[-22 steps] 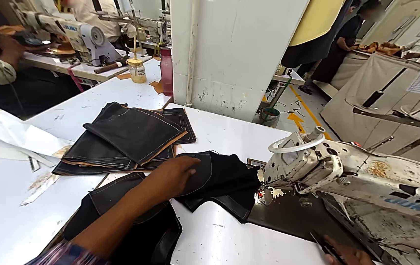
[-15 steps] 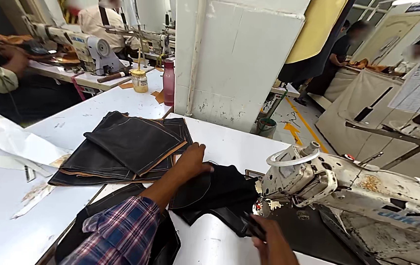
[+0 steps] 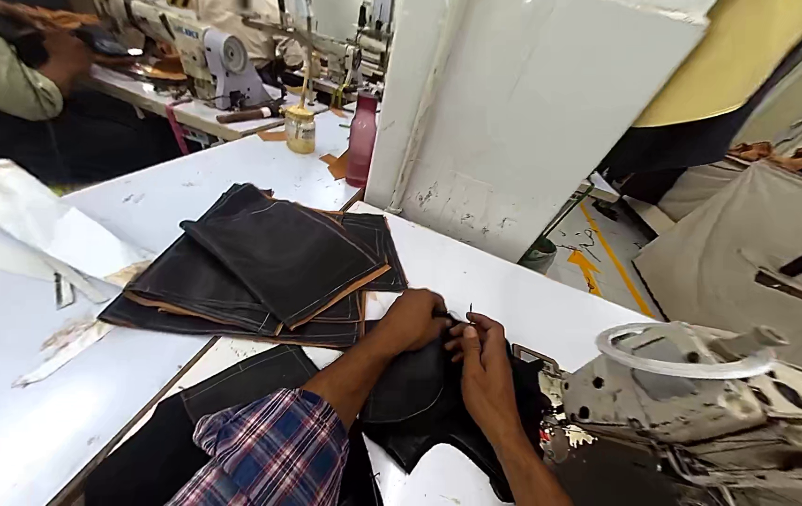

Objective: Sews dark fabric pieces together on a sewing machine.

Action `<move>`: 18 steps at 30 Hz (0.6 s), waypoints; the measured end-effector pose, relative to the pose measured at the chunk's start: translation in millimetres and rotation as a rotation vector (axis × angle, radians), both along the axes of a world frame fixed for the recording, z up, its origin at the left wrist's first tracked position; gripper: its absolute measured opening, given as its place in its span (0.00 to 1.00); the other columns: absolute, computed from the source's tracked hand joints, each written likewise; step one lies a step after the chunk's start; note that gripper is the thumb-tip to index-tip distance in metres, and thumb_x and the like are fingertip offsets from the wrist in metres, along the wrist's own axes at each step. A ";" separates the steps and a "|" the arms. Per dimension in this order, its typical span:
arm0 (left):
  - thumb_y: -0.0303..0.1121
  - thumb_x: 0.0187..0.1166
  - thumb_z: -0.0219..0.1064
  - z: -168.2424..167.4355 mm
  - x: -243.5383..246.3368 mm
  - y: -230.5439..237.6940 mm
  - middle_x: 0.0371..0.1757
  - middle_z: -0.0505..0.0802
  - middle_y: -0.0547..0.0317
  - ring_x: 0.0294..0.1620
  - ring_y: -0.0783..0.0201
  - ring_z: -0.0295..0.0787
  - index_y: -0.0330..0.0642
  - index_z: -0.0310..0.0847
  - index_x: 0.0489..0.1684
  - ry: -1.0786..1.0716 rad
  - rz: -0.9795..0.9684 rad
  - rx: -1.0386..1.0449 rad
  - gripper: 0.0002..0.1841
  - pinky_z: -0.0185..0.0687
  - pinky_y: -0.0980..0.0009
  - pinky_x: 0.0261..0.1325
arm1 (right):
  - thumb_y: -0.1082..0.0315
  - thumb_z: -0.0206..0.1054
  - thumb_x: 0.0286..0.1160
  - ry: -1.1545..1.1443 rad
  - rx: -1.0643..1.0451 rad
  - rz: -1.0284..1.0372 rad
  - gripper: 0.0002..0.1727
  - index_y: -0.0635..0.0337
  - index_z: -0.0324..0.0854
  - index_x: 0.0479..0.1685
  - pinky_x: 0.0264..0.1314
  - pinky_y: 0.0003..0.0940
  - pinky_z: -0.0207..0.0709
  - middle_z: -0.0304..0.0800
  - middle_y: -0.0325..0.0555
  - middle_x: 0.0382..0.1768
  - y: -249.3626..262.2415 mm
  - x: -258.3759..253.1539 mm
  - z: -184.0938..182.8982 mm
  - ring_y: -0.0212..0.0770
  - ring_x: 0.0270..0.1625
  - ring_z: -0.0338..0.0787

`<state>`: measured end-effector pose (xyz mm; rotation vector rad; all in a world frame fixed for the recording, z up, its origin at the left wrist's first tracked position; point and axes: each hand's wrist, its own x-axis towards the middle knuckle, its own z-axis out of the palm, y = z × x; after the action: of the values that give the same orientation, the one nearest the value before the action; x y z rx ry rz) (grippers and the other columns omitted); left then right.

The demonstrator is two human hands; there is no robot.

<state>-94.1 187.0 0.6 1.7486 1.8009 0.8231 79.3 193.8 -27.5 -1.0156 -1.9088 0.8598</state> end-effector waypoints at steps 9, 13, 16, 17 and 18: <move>0.38 0.87 0.64 -0.3 -7.0 2.2 0.36 0.90 0.51 0.41 0.56 0.88 0.38 0.89 0.39 -0.111 0.229 0.160 0.13 0.83 0.54 0.51 | 0.54 0.62 0.88 -0.355 0.098 -0.075 0.17 0.54 0.77 0.65 0.45 0.47 0.87 0.90 0.43 0.40 -2.4 -4.9 3.4 0.40 0.37 0.91; 0.39 0.87 0.64 1.6 -6.8 1.6 0.35 0.88 0.53 0.39 0.58 0.86 0.38 0.88 0.39 -0.126 0.237 0.180 0.14 0.82 0.57 0.48 | 0.53 0.60 0.89 -0.466 0.106 -0.114 0.18 0.57 0.77 0.63 0.43 0.52 0.85 0.89 0.48 0.39 -0.7 -12.8 13.0 0.49 0.40 0.91; 0.38 0.87 0.64 2.0 -7.1 0.3 0.35 0.88 0.53 0.39 0.58 0.86 0.38 0.88 0.39 -0.138 0.199 0.196 0.13 0.82 0.57 0.48 | 0.54 0.58 0.90 -0.521 0.111 -0.125 0.18 0.58 0.76 0.62 0.44 0.53 0.84 0.89 0.50 0.39 0.1 -18.6 16.4 0.52 0.42 0.92; 0.37 0.87 0.64 1.7 -7.5 0.2 0.36 0.89 0.53 0.39 0.59 0.86 0.38 0.88 0.39 -0.134 0.180 0.214 0.13 0.82 0.57 0.48 | 0.54 0.58 0.90 -0.524 0.116 -0.124 0.17 0.59 0.76 0.61 0.44 0.53 0.84 0.89 0.51 0.39 0.4 -19.1 16.5 0.52 0.42 0.92; 0.37 0.86 0.64 1.9 -7.4 -0.1 0.36 0.88 0.53 0.39 0.59 0.86 0.38 0.88 0.38 -0.130 0.166 0.226 0.12 0.82 0.57 0.48 | 0.55 0.58 0.90 -0.525 0.116 -0.123 0.17 0.59 0.76 0.61 0.44 0.54 0.84 0.89 0.51 0.39 0.9 -19.2 16.4 0.52 0.42 0.92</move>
<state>-101.5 186.9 2.5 1.6506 1.8429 1.2210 60.1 194.7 -11.2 -1.3661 -2.2641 0.4275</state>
